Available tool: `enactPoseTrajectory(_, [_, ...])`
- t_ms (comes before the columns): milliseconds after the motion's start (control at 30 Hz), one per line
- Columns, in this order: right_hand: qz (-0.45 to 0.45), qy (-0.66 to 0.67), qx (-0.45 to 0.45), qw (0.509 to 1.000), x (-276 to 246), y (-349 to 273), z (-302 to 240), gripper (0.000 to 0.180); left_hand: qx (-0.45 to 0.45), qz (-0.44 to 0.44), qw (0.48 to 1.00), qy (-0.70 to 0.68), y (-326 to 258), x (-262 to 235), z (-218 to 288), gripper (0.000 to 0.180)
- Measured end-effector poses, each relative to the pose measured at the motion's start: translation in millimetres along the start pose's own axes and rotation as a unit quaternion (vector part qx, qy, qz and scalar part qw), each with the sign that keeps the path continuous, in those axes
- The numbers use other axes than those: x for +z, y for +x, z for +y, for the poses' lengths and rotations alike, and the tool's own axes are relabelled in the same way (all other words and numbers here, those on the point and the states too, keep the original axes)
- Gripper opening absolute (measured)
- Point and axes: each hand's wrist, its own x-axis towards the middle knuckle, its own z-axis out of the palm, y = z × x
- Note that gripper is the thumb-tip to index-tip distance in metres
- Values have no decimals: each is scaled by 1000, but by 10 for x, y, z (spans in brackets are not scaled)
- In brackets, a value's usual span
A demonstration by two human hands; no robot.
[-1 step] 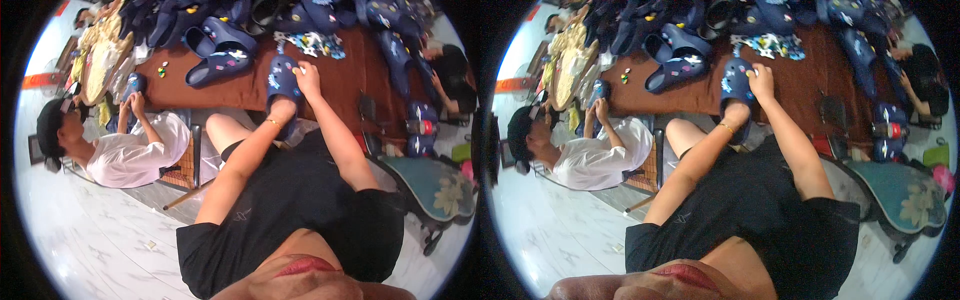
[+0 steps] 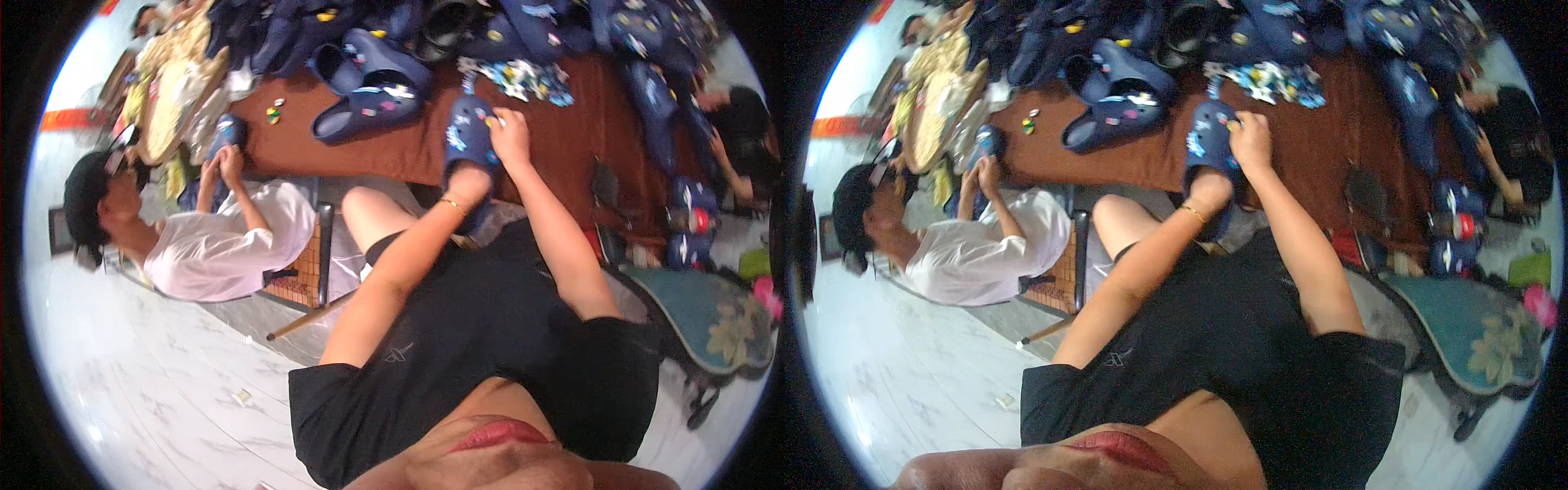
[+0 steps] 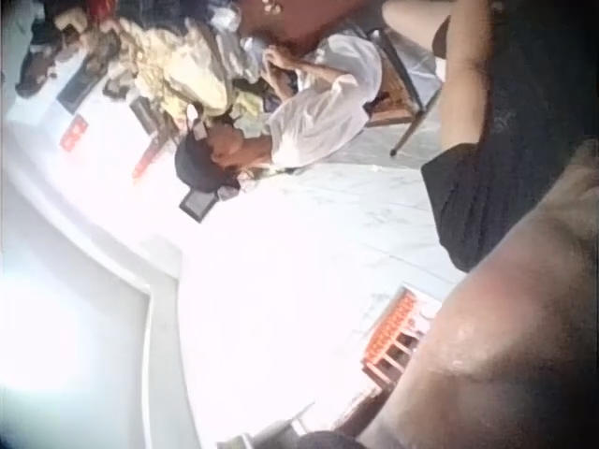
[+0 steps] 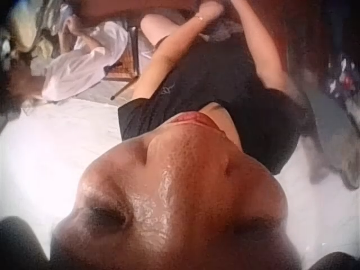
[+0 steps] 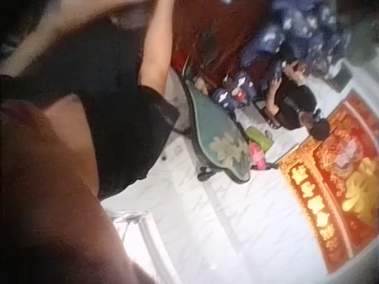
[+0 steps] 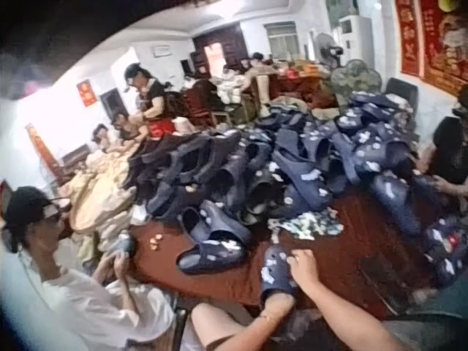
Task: Attach small decorative charms into the holes of foam clogs/sandals.
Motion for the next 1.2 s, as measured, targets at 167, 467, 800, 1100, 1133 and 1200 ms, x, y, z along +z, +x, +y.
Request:
enactPoseTrajectory(167, [-38,-75,-52,995,-143,-80,-145,24,10,-11,998,-59,18,60,79,22])
enactPoseTrajectory(467, [-58,-11,-4,998,-107,-131,-155,21,-37,-22,991,-123,-63,-84,124,26])
enactPoseTrajectory(800, [-39,-66,-184,980,-85,179,-135,33,-16,31,993,-112,-41,-59,108,26])
enactPoseTrajectory(1100, [-90,-99,-239,962,-100,53,-224,20,-8,-6,995,-95,-96,-151,113,27])
enactPoseTrajectory(1133, [-105,-91,-220,965,-121,81,-262,20,-6,4,996,-88,-95,-160,112,26])
enactPoseTrajectory(1200, [-161,-94,-181,966,-170,188,-311,22,-5,12,997,-81,-102,-185,111,26])
